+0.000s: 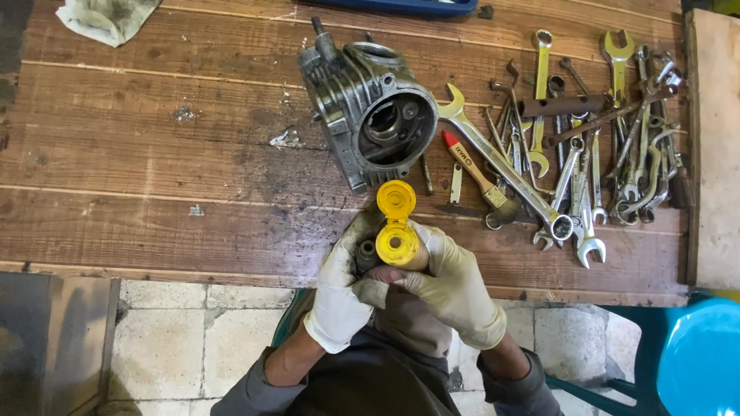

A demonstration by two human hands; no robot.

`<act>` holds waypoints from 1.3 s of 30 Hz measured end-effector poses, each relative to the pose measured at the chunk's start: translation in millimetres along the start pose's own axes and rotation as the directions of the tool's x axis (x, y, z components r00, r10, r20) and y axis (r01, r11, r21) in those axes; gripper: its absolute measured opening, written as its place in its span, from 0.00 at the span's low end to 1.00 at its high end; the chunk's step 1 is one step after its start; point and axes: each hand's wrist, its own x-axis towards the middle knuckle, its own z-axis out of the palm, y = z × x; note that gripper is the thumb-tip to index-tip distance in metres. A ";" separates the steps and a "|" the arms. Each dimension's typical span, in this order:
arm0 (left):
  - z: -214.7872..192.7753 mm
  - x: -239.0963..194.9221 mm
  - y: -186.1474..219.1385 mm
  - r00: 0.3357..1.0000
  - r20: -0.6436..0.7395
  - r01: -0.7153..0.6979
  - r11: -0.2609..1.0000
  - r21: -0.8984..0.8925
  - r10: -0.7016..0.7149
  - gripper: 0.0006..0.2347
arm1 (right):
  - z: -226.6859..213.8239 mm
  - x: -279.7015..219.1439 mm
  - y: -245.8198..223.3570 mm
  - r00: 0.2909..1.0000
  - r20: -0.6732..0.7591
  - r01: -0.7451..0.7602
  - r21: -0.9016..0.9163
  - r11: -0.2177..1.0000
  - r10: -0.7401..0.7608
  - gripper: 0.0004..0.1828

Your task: Cleaning a camshaft and other small engine components using a brush and cleaning fluid on a workbench.

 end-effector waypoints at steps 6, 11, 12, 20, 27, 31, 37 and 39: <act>-4.1 -3.6 -2.4 0.999 -0.014 0.051 0.994 -0.098 -0.053 0.33 | 11.4 -13.1 14.8 0.992 -0.066 -0.089 0.224 0.971 0.106 0.25; -6.4 3.3 -2.5 1.000 -0.005 0.003 0.993 0.116 -0.003 0.29 | 16.1 -16.1 32.4 0.993 -0.110 0.049 0.169 0.984 -0.031 0.33; -7.2 3.6 -2.7 1.000 0.007 -0.022 0.985 0.170 0.021 0.30 | 17.1 -17.5 36.6 0.991 -0.123 0.070 0.179 0.981 -0.049 0.39; -1.1 6.2 8.5 0.998 -0.048 0.042 0.959 0.279 -0.029 0.27 | 22.7 -19.4 45.9 0.980 -0.181 0.125 0.211 0.970 -0.087 0.29; -2.0 4.6 2.3 0.996 -0.061 -0.041 0.931 0.364 0.068 0.23 | 24.7 -19.6 57.7 0.977 -0.185 0.156 0.295 0.943 -0.104 0.37; -5.2 4.4 1.1 0.990 -0.016 -0.119 0.886 0.448 0.141 0.20 | 24.4 -18.7 51.3 0.977 -0.181 0.149 0.222 0.964 -0.110 0.38; -2.0 6.5 4.0 0.985 0.006 -0.151 0.850 0.505 0.172 0.22 | 25.3 -19.1 50.5 0.987 -0.146 0.112 0.345 0.932 -0.064 0.35; 1.0 6.6 -0.7 0.994 -0.031 -0.090 0.927 0.365 0.109 0.20 | 26.7 -18.6 49.8 0.983 -0.154 0.150 0.404 0.902 -0.095 0.35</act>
